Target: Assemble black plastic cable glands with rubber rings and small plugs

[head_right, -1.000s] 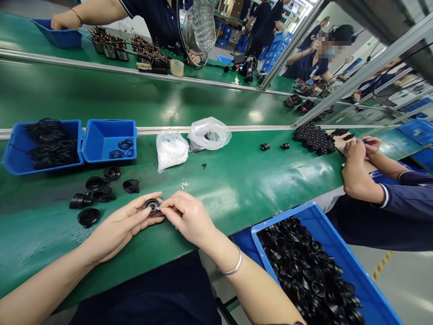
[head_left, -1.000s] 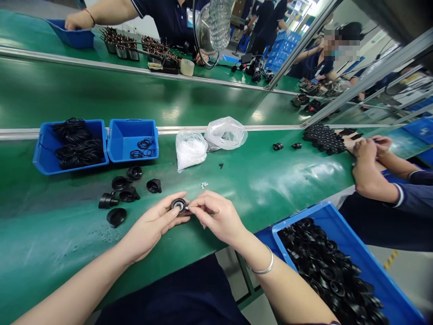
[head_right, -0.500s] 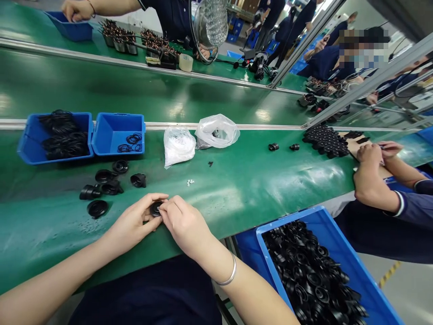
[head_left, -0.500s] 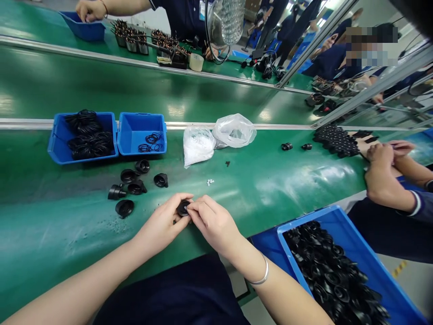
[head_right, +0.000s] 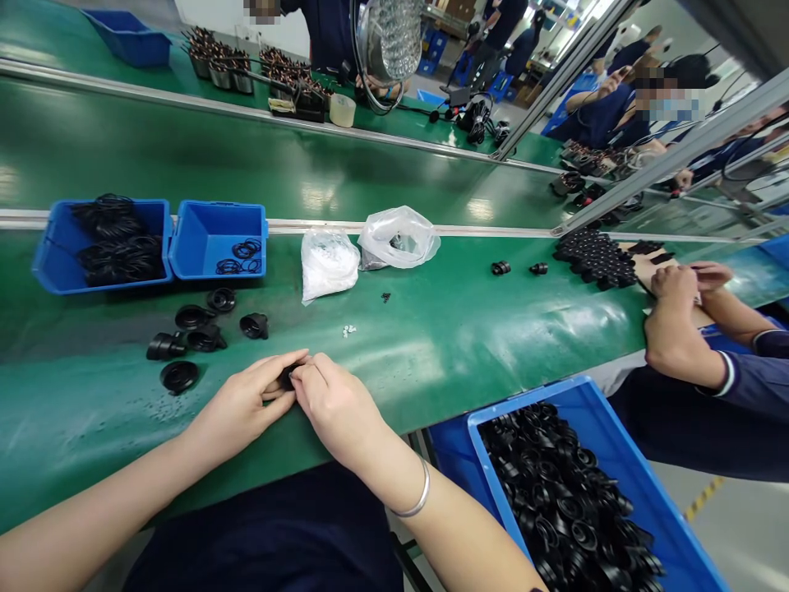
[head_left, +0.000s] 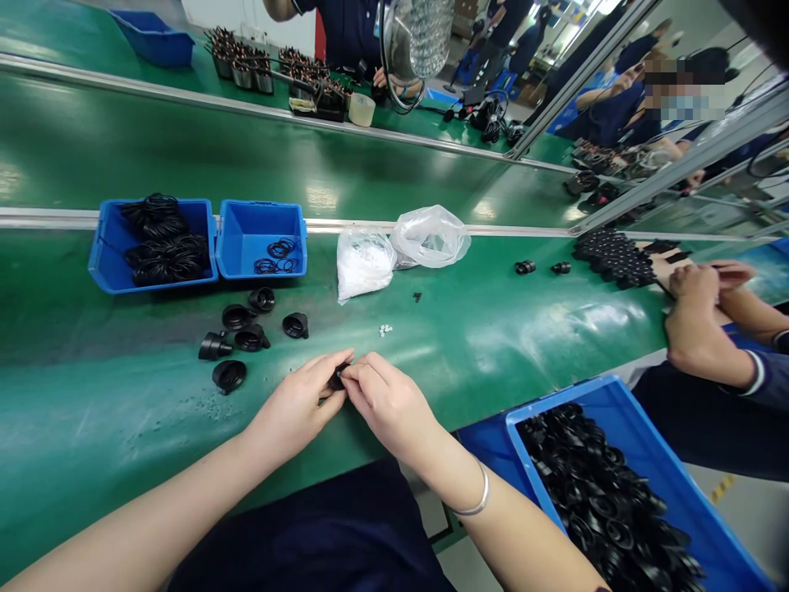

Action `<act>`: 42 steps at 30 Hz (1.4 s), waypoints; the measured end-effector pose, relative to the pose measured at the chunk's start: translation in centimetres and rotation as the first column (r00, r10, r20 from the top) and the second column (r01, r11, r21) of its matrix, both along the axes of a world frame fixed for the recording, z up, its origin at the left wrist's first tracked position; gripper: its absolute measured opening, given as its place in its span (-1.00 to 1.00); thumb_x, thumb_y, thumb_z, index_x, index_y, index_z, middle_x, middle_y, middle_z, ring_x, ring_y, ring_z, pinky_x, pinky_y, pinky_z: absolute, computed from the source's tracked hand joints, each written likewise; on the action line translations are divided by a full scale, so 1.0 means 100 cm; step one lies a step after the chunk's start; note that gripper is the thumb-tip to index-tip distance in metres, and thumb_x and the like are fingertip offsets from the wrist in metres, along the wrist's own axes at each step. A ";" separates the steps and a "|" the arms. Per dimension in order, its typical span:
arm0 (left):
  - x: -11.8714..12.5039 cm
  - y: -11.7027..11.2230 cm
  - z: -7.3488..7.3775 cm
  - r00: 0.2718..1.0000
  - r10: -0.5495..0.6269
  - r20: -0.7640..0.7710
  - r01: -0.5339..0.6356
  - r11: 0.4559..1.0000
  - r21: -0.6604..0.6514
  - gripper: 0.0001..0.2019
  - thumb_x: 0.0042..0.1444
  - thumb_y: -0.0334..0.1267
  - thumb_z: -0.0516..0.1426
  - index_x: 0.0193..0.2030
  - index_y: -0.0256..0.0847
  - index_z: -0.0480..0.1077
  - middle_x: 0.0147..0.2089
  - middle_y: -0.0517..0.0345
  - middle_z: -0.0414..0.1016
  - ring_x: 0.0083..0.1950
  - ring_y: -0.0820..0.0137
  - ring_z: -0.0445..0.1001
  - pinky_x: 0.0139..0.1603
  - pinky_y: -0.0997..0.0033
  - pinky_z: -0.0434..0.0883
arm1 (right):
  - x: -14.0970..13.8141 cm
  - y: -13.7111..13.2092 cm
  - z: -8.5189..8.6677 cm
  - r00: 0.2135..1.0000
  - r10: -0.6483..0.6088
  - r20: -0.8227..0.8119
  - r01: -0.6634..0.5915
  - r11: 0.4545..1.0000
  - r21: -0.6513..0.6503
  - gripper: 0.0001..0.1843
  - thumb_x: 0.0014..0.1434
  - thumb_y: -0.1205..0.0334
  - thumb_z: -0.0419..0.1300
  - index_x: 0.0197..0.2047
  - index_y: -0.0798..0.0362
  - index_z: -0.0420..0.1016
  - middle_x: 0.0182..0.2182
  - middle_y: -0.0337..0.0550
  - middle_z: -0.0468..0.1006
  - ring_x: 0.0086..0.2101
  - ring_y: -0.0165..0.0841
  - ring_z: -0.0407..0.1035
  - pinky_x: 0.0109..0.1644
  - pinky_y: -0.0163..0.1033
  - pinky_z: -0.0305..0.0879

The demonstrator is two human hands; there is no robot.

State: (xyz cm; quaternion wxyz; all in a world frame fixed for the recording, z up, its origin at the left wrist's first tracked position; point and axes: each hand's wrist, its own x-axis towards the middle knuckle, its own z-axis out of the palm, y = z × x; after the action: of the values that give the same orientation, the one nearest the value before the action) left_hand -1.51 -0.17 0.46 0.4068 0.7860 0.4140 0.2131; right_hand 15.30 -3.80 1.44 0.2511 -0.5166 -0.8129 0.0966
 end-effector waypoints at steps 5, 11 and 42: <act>0.001 0.000 0.000 1.000 -0.002 -0.021 0.002 1.000 0.011 -0.51 0.16 -0.35 0.03 0.26 -0.30 0.22 0.05 -0.07 0.47 0.01 0.28 0.48 0.00 0.33 0.43 | -0.001 0.003 -0.001 0.999 -0.014 -0.037 0.015 1.000 0.017 -0.83 0.33 0.35 -0.05 -0.23 0.09 0.34 -0.36 -0.14 0.35 -0.35 -0.39 0.31 -0.23 -0.27 0.40; 0.003 0.001 -0.001 0.999 0.027 -0.045 -0.027 1.000 0.008 -0.50 0.16 -0.32 0.02 0.26 -0.34 0.22 0.05 -0.11 0.48 0.03 0.24 0.49 0.04 0.27 0.43 | -0.006 0.005 -0.006 0.999 0.002 0.034 -0.002 1.000 -0.011 -0.79 0.33 0.36 -0.06 -0.31 0.09 0.33 -0.40 -0.17 0.31 -0.43 -0.40 0.23 -0.32 -0.30 0.32; 0.005 0.005 -0.004 0.957 0.082 0.277 0.094 0.817 -0.569 -0.63 0.17 -0.15 0.11 0.11 -0.09 0.24 0.15 0.05 0.42 0.03 0.25 0.54 0.12 0.27 0.45 | 0.123 0.085 -0.017 0.921 -0.388 0.021 0.389 0.920 -0.053 -0.87 0.18 0.32 0.11 -0.36 0.09 0.46 -0.41 -0.14 0.47 -0.36 -0.34 0.37 -0.21 -0.24 0.28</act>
State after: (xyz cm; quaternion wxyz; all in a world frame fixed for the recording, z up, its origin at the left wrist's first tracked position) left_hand -0.98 0.28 0.08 0.6819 0.5875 0.3927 0.1889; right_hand 27.64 4.71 -0.31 0.2463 -0.6749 -0.6926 0.0650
